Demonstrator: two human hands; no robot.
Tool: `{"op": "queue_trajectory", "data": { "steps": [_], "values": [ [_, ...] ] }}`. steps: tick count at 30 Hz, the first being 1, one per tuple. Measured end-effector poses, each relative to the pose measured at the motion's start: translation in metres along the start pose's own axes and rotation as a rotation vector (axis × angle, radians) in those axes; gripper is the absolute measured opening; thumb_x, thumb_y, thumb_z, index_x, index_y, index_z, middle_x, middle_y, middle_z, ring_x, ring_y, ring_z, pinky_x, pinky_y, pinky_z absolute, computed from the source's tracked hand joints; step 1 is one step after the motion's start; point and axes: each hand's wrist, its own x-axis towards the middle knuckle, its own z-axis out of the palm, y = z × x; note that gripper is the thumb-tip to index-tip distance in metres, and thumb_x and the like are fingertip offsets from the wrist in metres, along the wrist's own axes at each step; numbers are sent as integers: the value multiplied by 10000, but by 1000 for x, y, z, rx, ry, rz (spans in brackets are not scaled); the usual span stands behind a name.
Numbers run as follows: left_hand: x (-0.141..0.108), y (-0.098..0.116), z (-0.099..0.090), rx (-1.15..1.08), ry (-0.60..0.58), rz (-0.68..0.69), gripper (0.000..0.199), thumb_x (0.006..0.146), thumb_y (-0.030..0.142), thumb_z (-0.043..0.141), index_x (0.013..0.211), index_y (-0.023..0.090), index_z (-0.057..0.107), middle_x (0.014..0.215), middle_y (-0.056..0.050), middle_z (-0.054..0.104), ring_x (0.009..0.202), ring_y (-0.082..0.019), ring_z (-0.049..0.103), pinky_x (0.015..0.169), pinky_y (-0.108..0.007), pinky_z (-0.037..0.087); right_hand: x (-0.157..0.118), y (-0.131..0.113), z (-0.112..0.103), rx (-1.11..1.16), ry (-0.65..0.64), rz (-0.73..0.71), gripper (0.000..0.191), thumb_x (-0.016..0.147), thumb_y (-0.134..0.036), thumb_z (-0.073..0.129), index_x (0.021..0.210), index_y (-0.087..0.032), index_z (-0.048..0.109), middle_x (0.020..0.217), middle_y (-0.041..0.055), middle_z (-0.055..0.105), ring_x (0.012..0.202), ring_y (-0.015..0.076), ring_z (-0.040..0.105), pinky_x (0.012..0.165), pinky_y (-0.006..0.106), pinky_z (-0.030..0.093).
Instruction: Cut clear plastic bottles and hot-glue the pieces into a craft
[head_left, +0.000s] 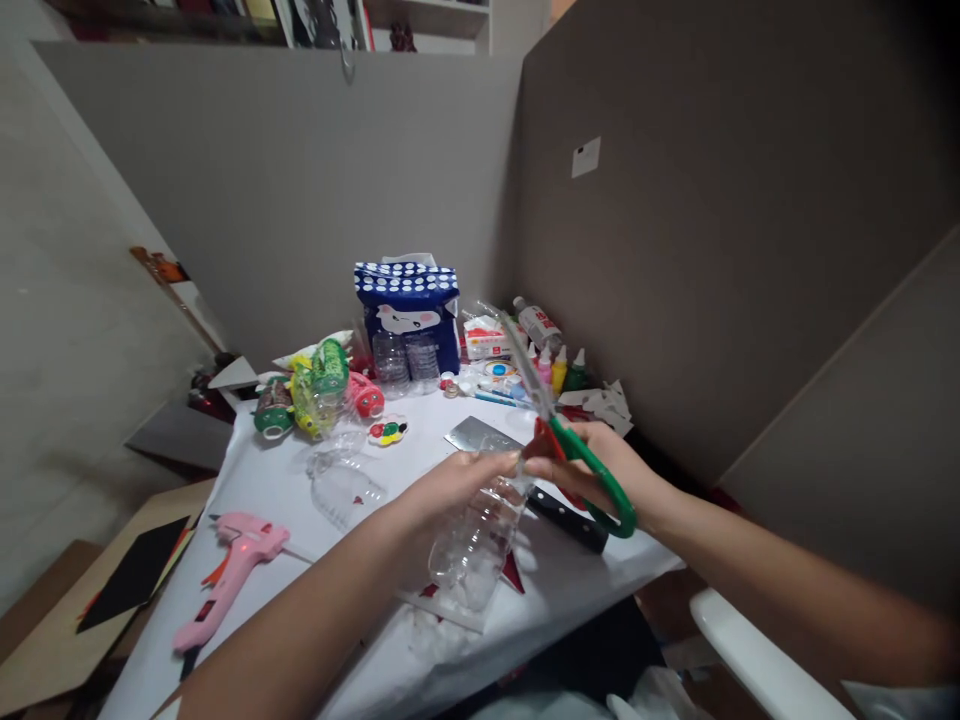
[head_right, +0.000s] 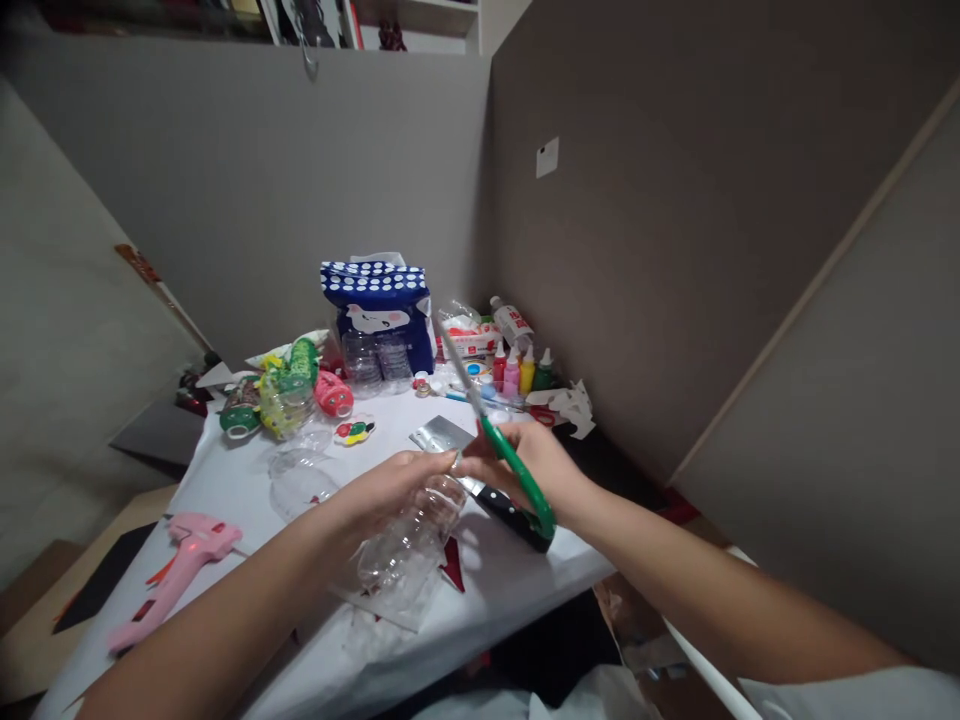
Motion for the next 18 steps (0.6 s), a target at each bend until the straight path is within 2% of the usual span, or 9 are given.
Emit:
{"op": "queue_trajectory", "data": {
  "steps": [3,5,7,10,13,16,18],
  "values": [
    [-4,1,6,38,85,-5,348,753,443,746,894,134,672,767,-43,668,641,-161,618,631,-282,432,5,5,3,74,-128,-37,417,575,-463,830,604,-180,525,558,-58,477,538,98,459,535,228,383],
    [-6,2,11,21,120,5,383,769,474,729,967,155,652,880,-43,670,701,-160,624,672,-285,447,8,5,-3,92,-150,-26,415,598,-471,814,612,-187,512,523,-65,460,484,89,436,492,227,365],
    [-9,5,15,-79,156,9,432,827,559,638,996,162,623,966,-50,644,742,-160,613,689,-292,459,14,1,-14,86,-151,-35,389,674,-507,754,645,-190,531,470,-65,445,410,89,402,423,234,326],
    [-11,10,21,-312,223,-59,505,917,631,420,1008,162,586,962,-55,610,725,-160,593,626,-281,425,30,-10,-34,104,-18,-164,383,731,-530,699,646,-199,525,435,-57,436,375,107,409,395,257,330],
    [-12,12,25,-403,270,-101,554,943,643,288,1044,177,572,960,-48,614,718,-163,598,586,-267,353,57,-23,-42,107,170,-247,355,729,-506,701,688,-206,517,457,-68,418,393,103,405,412,255,338],
    [-13,12,30,-423,299,-123,663,931,681,176,1013,168,588,943,-51,615,729,-175,601,591,-272,319,90,-33,-33,-68,247,-355,345,736,-503,671,691,-187,540,522,-46,459,472,100,422,469,243,341],
    [-13,12,32,-469,349,-140,708,922,693,112,970,160,575,928,-57,608,726,-180,595,580,-273,299,115,-37,-20,-142,207,-428,351,727,-505,656,672,-174,554,575,-31,489,539,109,447,520,245,358]
  ]
}}
